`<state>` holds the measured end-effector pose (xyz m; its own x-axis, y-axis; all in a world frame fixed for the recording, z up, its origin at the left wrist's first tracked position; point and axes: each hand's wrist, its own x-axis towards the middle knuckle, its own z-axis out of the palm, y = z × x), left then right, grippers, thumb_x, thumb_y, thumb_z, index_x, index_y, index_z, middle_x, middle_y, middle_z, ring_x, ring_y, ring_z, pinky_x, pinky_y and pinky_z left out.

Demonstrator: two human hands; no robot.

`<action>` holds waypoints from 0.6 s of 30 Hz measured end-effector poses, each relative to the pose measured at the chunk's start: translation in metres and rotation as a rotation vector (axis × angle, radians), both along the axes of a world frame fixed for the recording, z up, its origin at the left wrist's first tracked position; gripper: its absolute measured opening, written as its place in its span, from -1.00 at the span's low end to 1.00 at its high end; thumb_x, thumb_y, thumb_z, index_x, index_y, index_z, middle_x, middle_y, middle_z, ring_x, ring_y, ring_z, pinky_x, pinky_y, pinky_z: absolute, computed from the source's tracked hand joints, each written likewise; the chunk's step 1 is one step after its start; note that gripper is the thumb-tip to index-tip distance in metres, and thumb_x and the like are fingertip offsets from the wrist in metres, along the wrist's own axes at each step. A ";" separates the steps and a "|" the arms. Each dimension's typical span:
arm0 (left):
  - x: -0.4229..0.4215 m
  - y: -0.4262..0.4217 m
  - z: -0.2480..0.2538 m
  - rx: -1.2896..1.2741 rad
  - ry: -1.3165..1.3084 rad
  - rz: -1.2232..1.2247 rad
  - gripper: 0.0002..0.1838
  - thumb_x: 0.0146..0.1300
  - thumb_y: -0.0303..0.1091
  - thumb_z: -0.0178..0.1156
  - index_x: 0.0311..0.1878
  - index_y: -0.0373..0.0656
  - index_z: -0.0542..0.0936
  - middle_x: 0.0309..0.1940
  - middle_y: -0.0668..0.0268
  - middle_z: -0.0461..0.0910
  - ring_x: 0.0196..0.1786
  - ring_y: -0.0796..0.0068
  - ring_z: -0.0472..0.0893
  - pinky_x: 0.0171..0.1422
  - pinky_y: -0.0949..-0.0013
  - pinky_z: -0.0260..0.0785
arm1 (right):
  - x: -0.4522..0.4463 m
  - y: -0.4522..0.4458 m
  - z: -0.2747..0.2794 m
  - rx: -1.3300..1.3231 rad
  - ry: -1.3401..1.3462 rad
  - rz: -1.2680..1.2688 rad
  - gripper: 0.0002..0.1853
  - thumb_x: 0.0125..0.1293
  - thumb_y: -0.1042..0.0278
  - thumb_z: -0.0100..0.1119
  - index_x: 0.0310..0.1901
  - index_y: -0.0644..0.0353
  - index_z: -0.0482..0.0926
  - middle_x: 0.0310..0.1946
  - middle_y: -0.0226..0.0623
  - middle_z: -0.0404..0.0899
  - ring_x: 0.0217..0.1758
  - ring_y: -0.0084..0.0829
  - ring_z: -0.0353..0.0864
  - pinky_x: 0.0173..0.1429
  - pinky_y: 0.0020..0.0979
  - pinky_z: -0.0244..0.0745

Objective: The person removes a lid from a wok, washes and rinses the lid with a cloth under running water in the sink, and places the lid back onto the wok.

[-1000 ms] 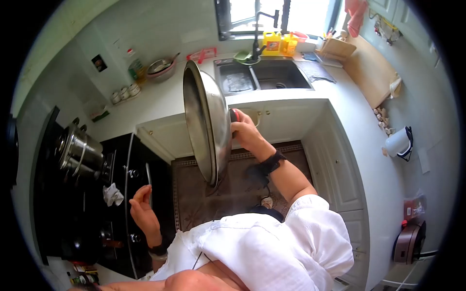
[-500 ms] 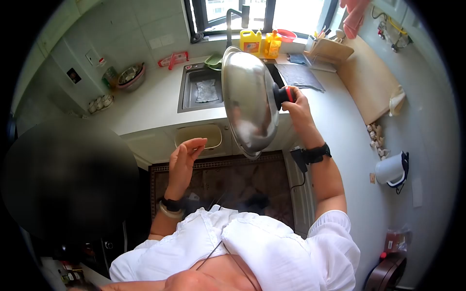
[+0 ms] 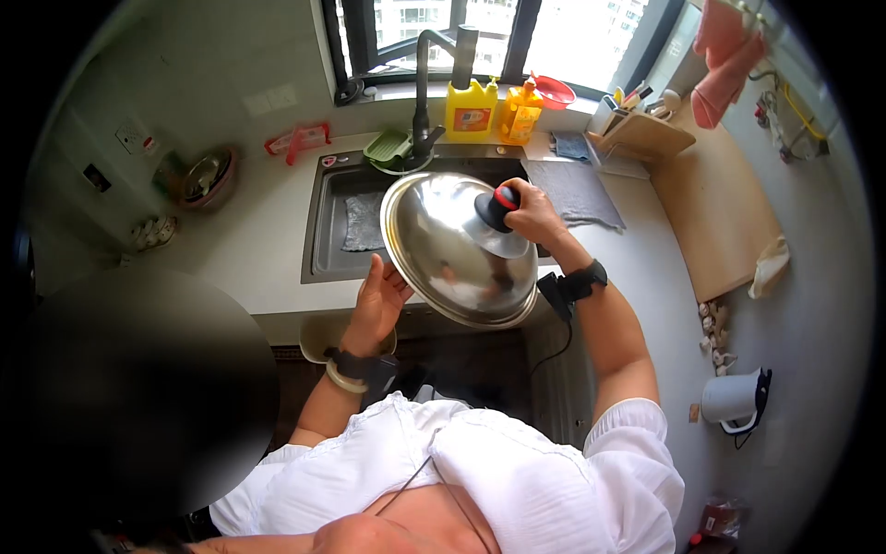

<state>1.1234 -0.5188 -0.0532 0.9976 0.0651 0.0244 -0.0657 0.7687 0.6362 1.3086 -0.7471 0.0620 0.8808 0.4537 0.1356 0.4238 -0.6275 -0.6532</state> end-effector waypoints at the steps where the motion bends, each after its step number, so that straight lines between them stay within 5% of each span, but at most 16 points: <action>1: 0.015 -0.002 -0.002 -0.027 0.073 0.041 -0.40 0.43 0.17 -0.01 0.22 -0.17 0.46 0.13 0.23 0.54 0.18 0.37 0.52 0.33 0.20 0.35 | 0.017 0.010 -0.004 -0.040 0.016 0.040 -0.52 -0.12 0.53 0.16 -0.03 0.23 0.57 -0.15 -0.02 0.63 0.01 -0.07 0.60 0.15 -0.26 0.45; 4: 0.056 -0.005 -0.007 -0.170 0.148 0.055 -0.48 0.42 0.13 0.03 0.21 -0.07 0.48 0.05 0.30 0.57 0.12 0.43 0.54 0.29 0.25 0.38 | 0.068 0.023 -0.030 -0.172 0.067 0.124 -0.54 -0.10 0.53 0.16 -0.03 0.18 0.59 -0.12 -0.03 0.63 0.04 -0.04 0.59 0.15 -0.23 0.45; 9: 0.091 0.006 -0.040 -0.072 0.394 0.067 -0.40 0.40 0.12 0.09 0.25 -0.20 0.43 0.07 0.18 0.54 0.14 0.34 0.52 0.32 0.21 0.35 | 0.150 0.044 -0.087 -0.281 0.147 0.181 -0.55 -0.08 0.49 0.16 -0.04 0.10 0.62 -0.12 -0.09 0.67 0.07 -0.06 0.61 0.13 -0.20 0.46; 12: 0.102 0.026 -0.077 -0.046 0.639 0.296 -0.30 0.33 0.11 0.20 0.24 -0.35 0.36 0.14 0.07 0.48 0.16 0.25 0.46 0.29 0.19 0.32 | 0.192 0.053 -0.117 -0.333 0.179 0.219 -0.55 -0.08 0.47 0.15 -0.04 0.08 0.63 -0.13 -0.08 0.67 0.06 -0.06 0.62 0.10 -0.18 0.47; 18: 0.136 0.088 -0.055 0.233 0.598 0.499 -0.52 0.31 -0.15 0.26 0.18 -0.24 0.47 0.07 0.22 0.54 0.11 0.32 0.49 0.25 0.26 0.33 | 0.260 0.063 -0.200 -0.402 0.286 0.246 -0.54 -0.05 0.40 0.18 0.00 0.03 0.60 -0.07 -0.14 0.66 0.11 -0.06 0.60 0.15 -0.06 0.41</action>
<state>1.2597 -0.4303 -0.1085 0.7009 0.5644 -0.4361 0.0366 0.5821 0.8123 1.5681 -0.6841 -0.1383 0.7183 0.6175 -0.3204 0.4301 -0.7562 -0.4932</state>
